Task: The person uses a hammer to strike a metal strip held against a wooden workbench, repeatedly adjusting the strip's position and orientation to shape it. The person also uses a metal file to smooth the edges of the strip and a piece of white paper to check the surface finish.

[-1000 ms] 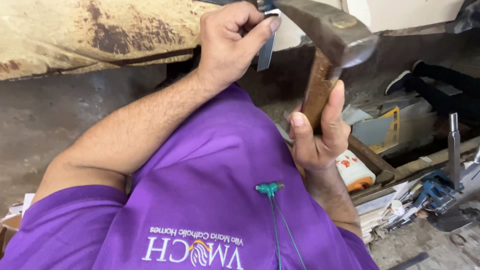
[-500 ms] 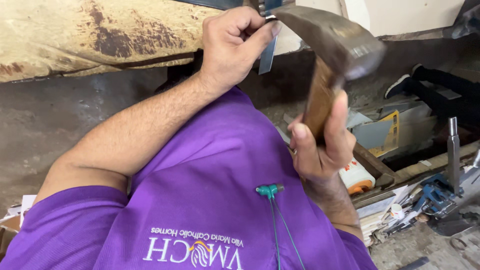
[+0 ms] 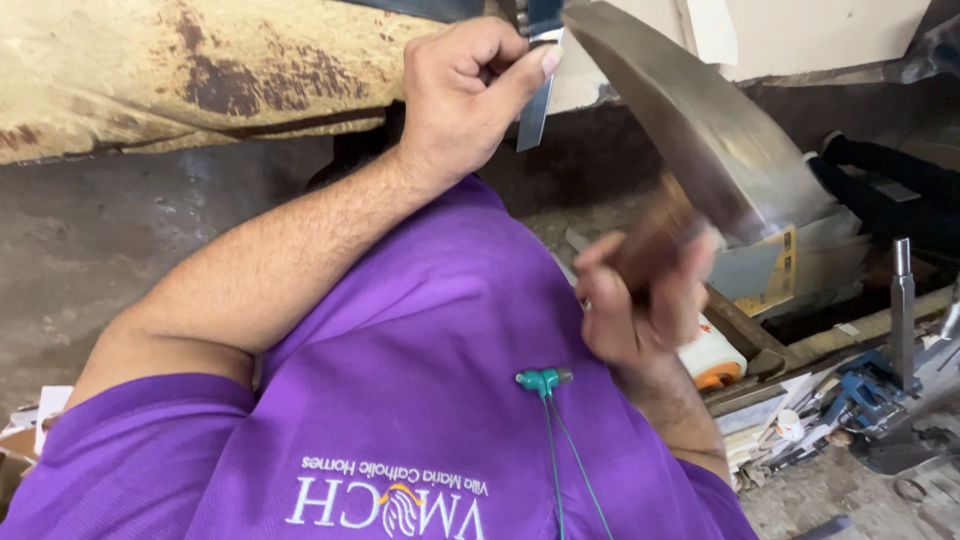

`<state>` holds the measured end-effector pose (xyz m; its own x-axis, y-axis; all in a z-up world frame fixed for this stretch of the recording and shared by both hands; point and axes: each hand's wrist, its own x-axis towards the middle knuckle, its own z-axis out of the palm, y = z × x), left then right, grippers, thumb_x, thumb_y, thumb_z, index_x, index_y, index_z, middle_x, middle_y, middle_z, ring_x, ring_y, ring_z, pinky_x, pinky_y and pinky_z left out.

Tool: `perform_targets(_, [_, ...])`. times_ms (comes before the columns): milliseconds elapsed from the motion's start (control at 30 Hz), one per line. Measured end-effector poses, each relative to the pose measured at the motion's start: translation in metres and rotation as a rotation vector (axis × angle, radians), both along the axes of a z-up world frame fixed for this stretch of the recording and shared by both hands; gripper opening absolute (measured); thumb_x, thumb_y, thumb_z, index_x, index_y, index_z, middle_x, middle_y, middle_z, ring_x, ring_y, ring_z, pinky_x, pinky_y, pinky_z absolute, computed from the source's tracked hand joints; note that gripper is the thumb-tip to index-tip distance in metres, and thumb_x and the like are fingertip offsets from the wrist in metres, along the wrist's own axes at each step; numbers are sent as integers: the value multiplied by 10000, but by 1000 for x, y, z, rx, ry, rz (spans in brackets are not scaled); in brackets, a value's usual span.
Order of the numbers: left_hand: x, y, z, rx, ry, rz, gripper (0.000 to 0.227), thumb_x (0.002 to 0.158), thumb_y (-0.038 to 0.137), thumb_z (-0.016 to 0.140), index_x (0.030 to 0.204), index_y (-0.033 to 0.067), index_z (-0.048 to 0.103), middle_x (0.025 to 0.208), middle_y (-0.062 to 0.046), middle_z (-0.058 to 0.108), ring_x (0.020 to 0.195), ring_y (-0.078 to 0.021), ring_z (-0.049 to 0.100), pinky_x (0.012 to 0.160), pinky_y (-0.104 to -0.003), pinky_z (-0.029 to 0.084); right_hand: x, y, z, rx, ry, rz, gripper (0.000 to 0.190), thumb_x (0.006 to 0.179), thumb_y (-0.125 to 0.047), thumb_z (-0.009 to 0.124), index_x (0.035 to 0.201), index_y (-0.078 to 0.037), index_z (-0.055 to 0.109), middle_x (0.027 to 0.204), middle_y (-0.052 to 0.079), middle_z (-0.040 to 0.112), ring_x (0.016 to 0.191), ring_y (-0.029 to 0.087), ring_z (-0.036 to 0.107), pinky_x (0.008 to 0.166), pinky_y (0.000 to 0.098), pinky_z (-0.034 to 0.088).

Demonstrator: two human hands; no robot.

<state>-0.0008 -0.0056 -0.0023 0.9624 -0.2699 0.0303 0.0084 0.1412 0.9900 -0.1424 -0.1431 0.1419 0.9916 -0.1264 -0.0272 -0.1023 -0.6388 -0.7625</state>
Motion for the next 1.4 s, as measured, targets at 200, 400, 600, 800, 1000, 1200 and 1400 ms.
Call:
perform_targets(200, [-1,-2,3,0,-6,23,237,1015,108,797,835,12,675,713,-15,646,655,-72,574,587,-258,464,-7,-5,4,215,-56,3,662,1086,45,596,1663,22,273,847,78,694,571,94,595,583,267,564])
perform_targets(400, [-3,-2,4,15,-8,28,229,1006,104,802,839,10,676,714,-17,645,654,-77,572,589,-265,463,-6,-10,-4,182,-25,6,684,1083,49,612,1671,-21,269,871,119,709,583,106,602,570,248,541])
perform_targets(600, [-3,-4,5,8,1,27,238,1001,97,802,828,9,664,704,-18,621,647,-71,548,579,-265,447,-1,-13,2,186,-25,-29,702,1063,54,623,1675,-48,295,864,128,704,552,104,595,542,238,522])
perform_targets(800, [-2,-6,5,-11,30,24,272,1007,102,799,810,3,640,694,-13,600,637,-67,518,563,-259,422,-4,-13,0,195,-16,-45,723,1054,70,617,1689,-88,307,859,138,695,545,119,580,532,244,505])
perform_targets(1000, [0,-5,4,-7,25,15,251,1021,106,792,825,17,662,695,6,612,642,-41,539,569,-244,437,-12,-16,-3,276,-44,-51,676,1074,65,595,1660,-53,280,870,129,702,580,122,595,552,257,541])
perform_targets(1200, [-1,-7,6,-28,56,11,228,1028,117,790,853,18,683,728,12,647,666,-31,557,584,-234,456,-4,-16,1,217,-35,-20,698,1051,85,583,1674,-27,290,835,126,689,574,106,598,554,264,544])
perform_targets(1400, [-4,-6,4,1,34,27,236,1018,114,800,843,16,675,721,10,640,662,-35,556,580,-230,450,-4,-14,-7,118,-38,29,692,1069,67,598,1666,-7,255,861,118,701,599,112,616,559,256,526])
